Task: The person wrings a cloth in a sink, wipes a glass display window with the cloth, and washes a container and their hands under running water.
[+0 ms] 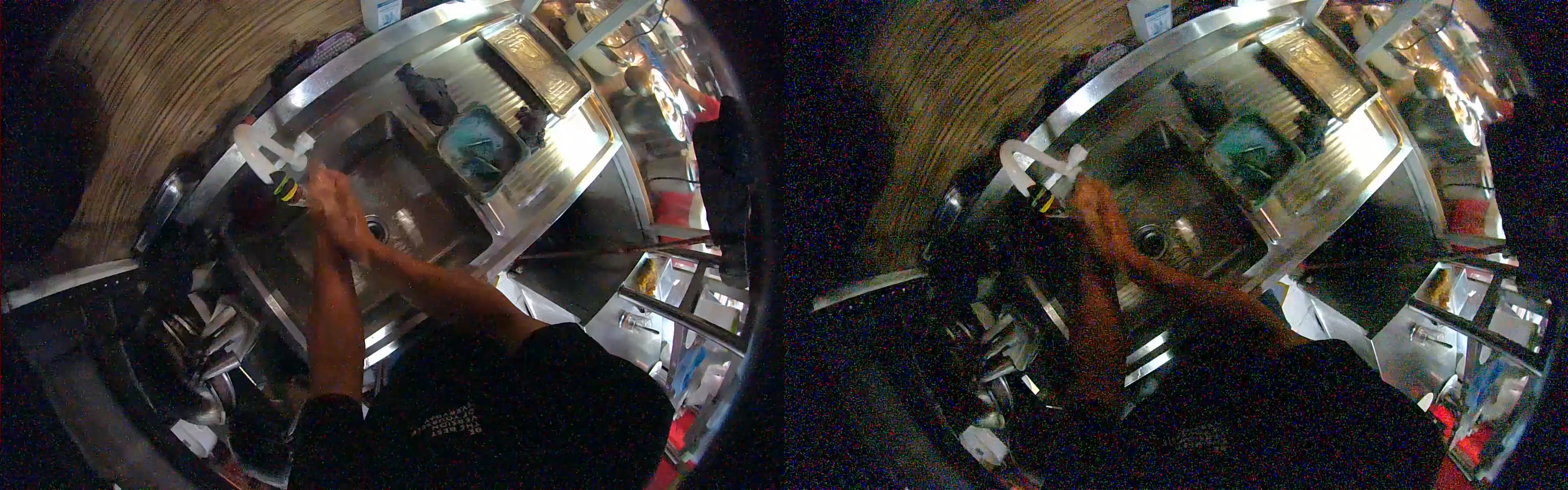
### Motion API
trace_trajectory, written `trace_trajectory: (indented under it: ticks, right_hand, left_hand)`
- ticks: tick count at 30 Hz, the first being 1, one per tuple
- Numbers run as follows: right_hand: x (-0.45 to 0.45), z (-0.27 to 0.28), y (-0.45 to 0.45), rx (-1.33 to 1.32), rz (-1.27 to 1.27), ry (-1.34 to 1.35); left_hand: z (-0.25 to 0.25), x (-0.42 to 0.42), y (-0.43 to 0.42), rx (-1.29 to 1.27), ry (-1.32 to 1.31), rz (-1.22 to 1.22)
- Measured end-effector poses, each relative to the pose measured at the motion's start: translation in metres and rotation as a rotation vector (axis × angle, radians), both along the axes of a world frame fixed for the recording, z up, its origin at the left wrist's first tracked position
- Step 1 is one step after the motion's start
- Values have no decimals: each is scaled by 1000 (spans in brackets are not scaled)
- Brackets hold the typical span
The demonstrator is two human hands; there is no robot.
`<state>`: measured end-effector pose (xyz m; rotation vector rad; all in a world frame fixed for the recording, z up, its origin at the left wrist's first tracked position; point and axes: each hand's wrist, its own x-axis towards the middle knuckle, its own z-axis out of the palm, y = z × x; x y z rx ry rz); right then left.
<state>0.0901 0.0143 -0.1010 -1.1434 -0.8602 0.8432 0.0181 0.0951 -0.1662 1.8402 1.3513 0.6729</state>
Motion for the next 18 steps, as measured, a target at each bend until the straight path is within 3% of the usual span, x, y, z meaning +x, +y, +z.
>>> trace_trajectory:
  ticks: [3,5,7,10,13,14,16,17,18]
  right_hand:
    - [4,93,12,-393,229,534]
    - [6,93,20,-470,387,825]
    - [1,45,31,-254,445,1053]
    - [24,-41,85,-294,614,-171]
    - [28,-15,69,-145,411,-521]
    - [17,-34,76,-49,165,-624]
    - [3,-104,94,104,12,-620]
    - [-3,-141,103,177,-66,-624]
    - [2,-134,96,155,39,-513]
  left_hand:
    - [-21,-13,10,82,105,144]
    - [-24,-18,14,92,160,203]
    - [-34,-26,18,102,210,238]
    - [-45,-51,5,169,322,241]
    - [-51,-46,-24,186,348,281]
    - [-42,-18,-34,-92,-11,429]
    - [-13,-6,-35,-199,-183,386]
    - [3,-9,-28,-31,4,206]
    - [15,-11,-22,134,183,28]
